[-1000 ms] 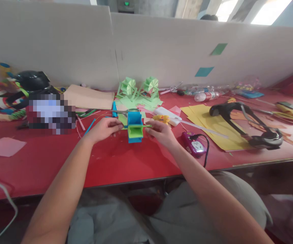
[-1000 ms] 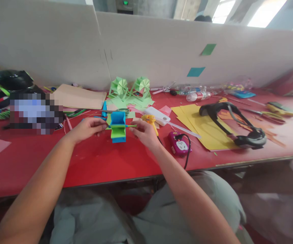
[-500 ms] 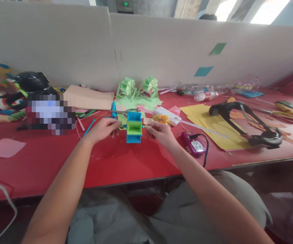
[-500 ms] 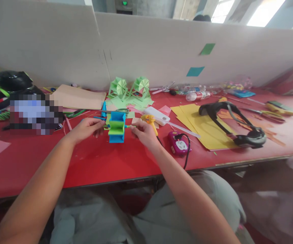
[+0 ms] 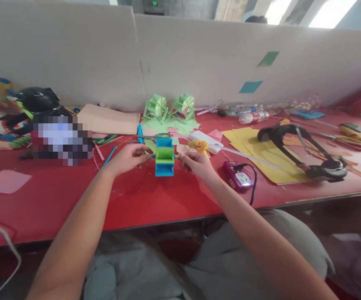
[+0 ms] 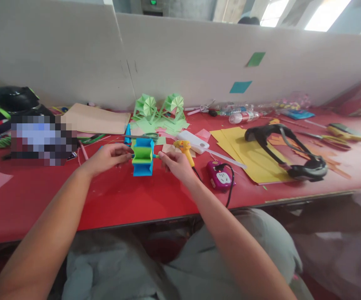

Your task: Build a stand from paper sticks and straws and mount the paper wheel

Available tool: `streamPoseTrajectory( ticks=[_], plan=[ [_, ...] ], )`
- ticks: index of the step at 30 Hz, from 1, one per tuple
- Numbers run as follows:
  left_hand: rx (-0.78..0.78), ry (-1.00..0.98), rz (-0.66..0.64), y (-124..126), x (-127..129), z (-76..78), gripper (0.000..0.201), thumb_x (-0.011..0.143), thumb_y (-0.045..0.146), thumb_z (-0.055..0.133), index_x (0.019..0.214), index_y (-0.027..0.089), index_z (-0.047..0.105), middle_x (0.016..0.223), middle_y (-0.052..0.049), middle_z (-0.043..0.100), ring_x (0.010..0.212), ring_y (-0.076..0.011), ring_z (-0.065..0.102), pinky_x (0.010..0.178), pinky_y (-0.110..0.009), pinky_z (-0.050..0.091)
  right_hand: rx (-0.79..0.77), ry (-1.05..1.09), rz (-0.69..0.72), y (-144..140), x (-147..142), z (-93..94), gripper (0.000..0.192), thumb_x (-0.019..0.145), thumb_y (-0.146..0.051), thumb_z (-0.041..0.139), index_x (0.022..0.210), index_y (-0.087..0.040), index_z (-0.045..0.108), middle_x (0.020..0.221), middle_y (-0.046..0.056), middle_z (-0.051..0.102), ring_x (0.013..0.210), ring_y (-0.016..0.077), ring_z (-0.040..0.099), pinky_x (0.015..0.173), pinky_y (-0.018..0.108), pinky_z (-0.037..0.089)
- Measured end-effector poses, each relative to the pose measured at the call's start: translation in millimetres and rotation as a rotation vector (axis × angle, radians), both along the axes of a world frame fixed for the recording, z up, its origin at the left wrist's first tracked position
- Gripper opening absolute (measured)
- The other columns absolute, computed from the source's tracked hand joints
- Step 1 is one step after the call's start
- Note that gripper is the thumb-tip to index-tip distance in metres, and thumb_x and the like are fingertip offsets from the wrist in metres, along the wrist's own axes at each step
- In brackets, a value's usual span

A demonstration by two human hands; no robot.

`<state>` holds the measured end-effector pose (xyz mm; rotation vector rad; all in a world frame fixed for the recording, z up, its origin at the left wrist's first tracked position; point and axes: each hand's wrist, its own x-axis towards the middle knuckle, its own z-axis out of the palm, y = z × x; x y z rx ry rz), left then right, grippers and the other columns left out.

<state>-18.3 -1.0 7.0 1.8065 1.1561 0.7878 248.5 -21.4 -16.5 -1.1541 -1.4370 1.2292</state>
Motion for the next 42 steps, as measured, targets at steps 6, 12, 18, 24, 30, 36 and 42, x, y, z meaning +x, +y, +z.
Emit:
streamPoseTrajectory(
  ticks=[6,12,18,24,30,36,42],
  plan=[
    [-0.038,0.014,-0.003,0.3,-0.1,-1.2,0.047,0.090,0.060,0.058,0.072,0.017,0.062,0.058,-0.001,0.059,0.050,-0.0110,0.054,0.048,-0.023,0.039,-0.020,0.018,0.024,2.1,0.5,-1.6,0.054,0.070,-0.069,0.073,0.076,-0.016,0.067,0.059,0.000,0.059,0.050,0.0097,0.050,0.048,0.024,0.038],
    [-0.011,-0.008,0.030,-0.6,-0.2,-1.2,0.040,0.080,0.055,0.073,0.093,0.018,0.069,0.074,-0.002,0.068,0.057,-0.0114,0.057,0.052,-0.023,0.041,-0.004,0.029,-0.018,1.0,0.4,-0.2,0.052,0.072,-0.067,0.072,0.088,-0.017,0.069,0.056,-0.003,0.056,0.048,0.0098,0.049,0.046,0.024,0.036],
    [-0.016,-0.024,0.054,3.5,-2.7,-0.6,0.046,0.086,0.060,0.062,0.069,0.017,0.062,0.061,-0.002,0.063,0.050,-0.0107,0.054,0.050,-0.023,0.040,-0.012,0.042,-0.005,1.8,0.5,-2.5,0.048,0.075,-0.052,0.073,0.105,-0.017,0.062,0.064,-0.002,0.064,0.050,0.0092,0.052,0.049,0.025,0.039],
    [-0.026,-0.218,0.306,18.5,-11.8,-11.4,0.043,0.079,0.056,0.069,0.068,0.015,0.062,0.058,-0.003,0.062,0.045,-0.0096,0.049,0.045,-0.023,0.037,-0.039,0.024,0.026,0.2,-2.6,-5.6,0.045,0.075,-0.042,0.075,0.110,-0.018,0.060,0.070,0.001,0.070,0.051,0.0108,0.057,0.050,0.026,0.043],
    [-0.037,-0.332,0.476,42.3,-19.6,-16.0,0.033,0.078,0.045,0.069,0.067,0.015,0.060,0.058,-0.002,0.060,0.044,-0.0083,0.048,0.043,-0.022,0.035,-0.042,0.004,0.133,-12.8,-8.5,-1.6,0.039,0.078,-0.039,0.073,0.109,-0.018,0.061,0.073,0.002,0.072,0.056,0.0120,0.061,0.056,0.027,0.049],
    [0.038,-0.172,0.428,98.5,-10.5,-7.8,0.042,0.076,0.056,0.068,0.069,0.016,0.059,0.062,-0.003,0.062,0.047,-0.0104,0.052,0.049,-0.024,0.043,-0.032,-0.078,0.252,-37.7,-14.8,7.5,0.032,0.085,-0.036,0.068,0.109,-0.017,0.062,0.079,0.003,0.072,0.067,0.0147,0.066,0.066,0.029,0.052],
    [0.151,0.101,0.537,156.1,1.0,-2.8,0.035,0.085,0.051,0.060,0.083,0.016,0.065,0.076,-0.010,0.071,0.069,-0.0207,0.066,0.062,-0.030,0.050,-0.028,-0.177,0.375,-57.6,-18.6,18.9,0.024,0.088,-0.034,0.065,0.105,-0.017,0.068,0.083,0.005,0.074,0.073,0.0155,0.067,0.069,0.028,0.052]
  ],
)
